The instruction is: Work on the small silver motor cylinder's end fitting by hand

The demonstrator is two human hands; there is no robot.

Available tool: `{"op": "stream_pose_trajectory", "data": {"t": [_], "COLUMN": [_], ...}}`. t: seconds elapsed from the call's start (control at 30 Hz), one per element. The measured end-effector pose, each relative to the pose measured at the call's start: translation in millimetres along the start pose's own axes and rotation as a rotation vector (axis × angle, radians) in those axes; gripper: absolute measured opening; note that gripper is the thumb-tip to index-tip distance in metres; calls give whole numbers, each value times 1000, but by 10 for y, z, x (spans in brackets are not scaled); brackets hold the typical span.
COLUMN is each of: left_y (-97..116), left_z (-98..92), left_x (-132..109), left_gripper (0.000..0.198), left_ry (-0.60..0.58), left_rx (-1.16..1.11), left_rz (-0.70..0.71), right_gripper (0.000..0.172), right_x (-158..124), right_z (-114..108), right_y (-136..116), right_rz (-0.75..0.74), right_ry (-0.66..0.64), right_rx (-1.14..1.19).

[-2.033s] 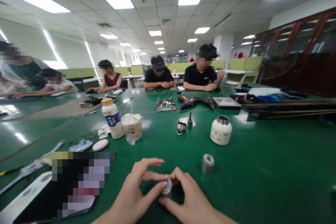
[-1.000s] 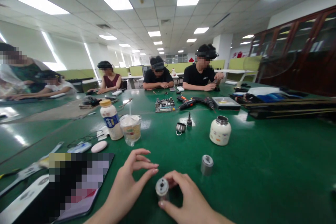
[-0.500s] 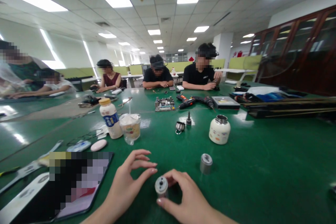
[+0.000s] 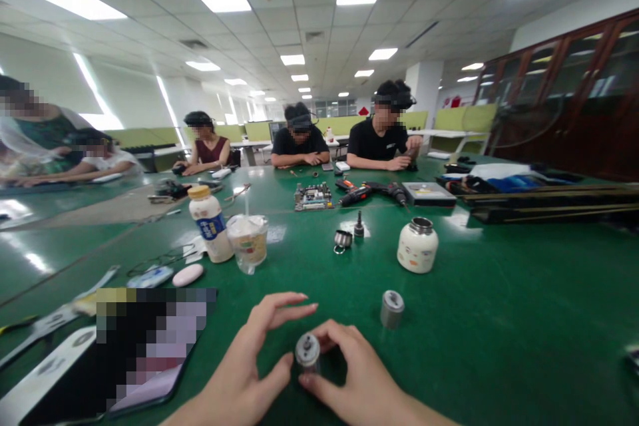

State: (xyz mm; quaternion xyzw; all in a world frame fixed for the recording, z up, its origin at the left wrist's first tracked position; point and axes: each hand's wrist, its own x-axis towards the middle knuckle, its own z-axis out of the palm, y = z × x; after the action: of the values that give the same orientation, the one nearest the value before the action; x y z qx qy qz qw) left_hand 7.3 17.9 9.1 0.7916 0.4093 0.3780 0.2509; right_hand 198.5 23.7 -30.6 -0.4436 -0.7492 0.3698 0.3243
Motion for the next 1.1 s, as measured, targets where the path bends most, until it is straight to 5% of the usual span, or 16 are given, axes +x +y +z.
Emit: {"op": "stream_pose_trajectory", "data": {"t": [0.23,0.43,0.7,0.93,1.1], "left_y": [-75,-229,-486,-288,-88], "left_z": [98,123,207,62,78], "left_x": [17,42,-41,68,50], "left_gripper": [52,31,49,35,42], "left_ry": [50,275,139,271,148], "left_rx": [44,41,161,68,54], "left_rz": [-81,-202,-294,-200,-164], "right_gripper": [24,23,25,25,23], "right_x": [-25,-14,-21,-20,-25], "right_z": [4,-11,-26,-16,-18], "right_y": [-7,-45,-64,-25,-14], "right_rz": [-8,32,44,27,8], "right_ry": [0,-6,-16,-11,-10], "right_rx": [0,-22,-26,-23,-10]}}
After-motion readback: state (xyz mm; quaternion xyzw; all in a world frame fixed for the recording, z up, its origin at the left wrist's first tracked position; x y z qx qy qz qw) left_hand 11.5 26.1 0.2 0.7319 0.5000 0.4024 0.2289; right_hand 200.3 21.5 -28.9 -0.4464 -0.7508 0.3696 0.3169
